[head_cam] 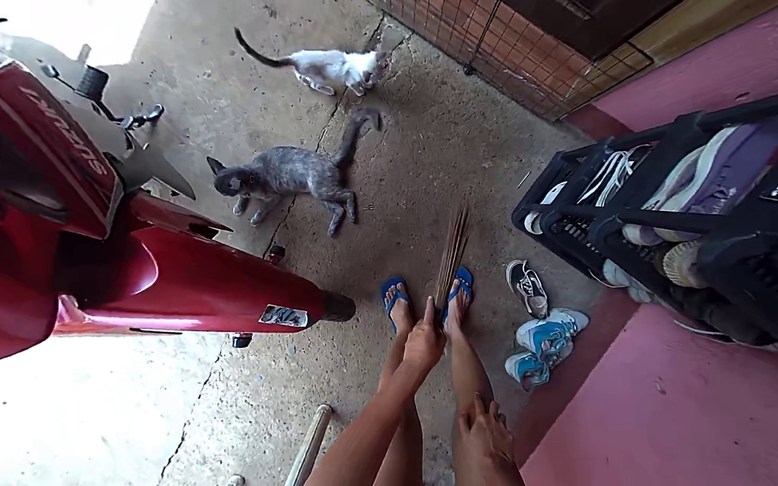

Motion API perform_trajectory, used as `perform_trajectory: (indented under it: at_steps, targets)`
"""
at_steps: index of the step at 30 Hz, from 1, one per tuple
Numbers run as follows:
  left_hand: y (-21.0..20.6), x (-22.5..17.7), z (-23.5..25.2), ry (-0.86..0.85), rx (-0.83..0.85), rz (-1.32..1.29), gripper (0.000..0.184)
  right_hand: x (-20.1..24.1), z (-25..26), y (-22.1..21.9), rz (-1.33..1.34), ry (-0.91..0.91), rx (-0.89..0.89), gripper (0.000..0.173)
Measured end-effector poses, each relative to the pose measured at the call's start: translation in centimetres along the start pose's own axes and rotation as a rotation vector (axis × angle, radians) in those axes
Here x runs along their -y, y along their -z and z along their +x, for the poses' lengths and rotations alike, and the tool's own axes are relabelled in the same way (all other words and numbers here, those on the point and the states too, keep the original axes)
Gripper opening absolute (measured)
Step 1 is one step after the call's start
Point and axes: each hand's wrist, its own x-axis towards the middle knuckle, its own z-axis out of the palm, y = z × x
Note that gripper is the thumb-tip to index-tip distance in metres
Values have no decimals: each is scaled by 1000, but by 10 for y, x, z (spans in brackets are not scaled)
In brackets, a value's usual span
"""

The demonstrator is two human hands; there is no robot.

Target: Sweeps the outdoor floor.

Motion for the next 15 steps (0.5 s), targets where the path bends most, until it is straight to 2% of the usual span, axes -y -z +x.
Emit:
perform_trajectory:
  at_steps: [3, 5, 7, 8, 9, 10, 12, 14, 15]
  targets:
    - [-29, 2, -6, 18, 198, 292, 87, -6, -16, -12, 109, 41, -17, 66]
    - [-52, 16, 1, 12, 295, 463, 78, -8, -28, -15, 189, 46, -10, 68]
    - [-63, 36, 24, 9, 316, 614, 74, -13, -33, -18, 314, 37, -32, 66]
    - [-58, 45, 37, 15, 279, 647, 65, -17, -34, -21, 379, 24, -35, 65]
    - [-44, 49, 51, 35, 207, 633, 52, -21, -36, -24, 439, 7, -26, 65]
    - [-18, 48, 61, 49, 112, 592, 49, -26, -38, -28, 476, -10, -7, 67]
    - [54, 32, 67, 22, 40, 711, 48, -33, -39, -43, 512, -41, 57, 75]
    - [114, 20, 67, 48, -70, 833, 59, -37, -38, -62, 525, -92, 121, 82]
    - [130, 17, 68, 86, -124, 864, 64, -37, -36, -70, 539, -113, 152, 86]
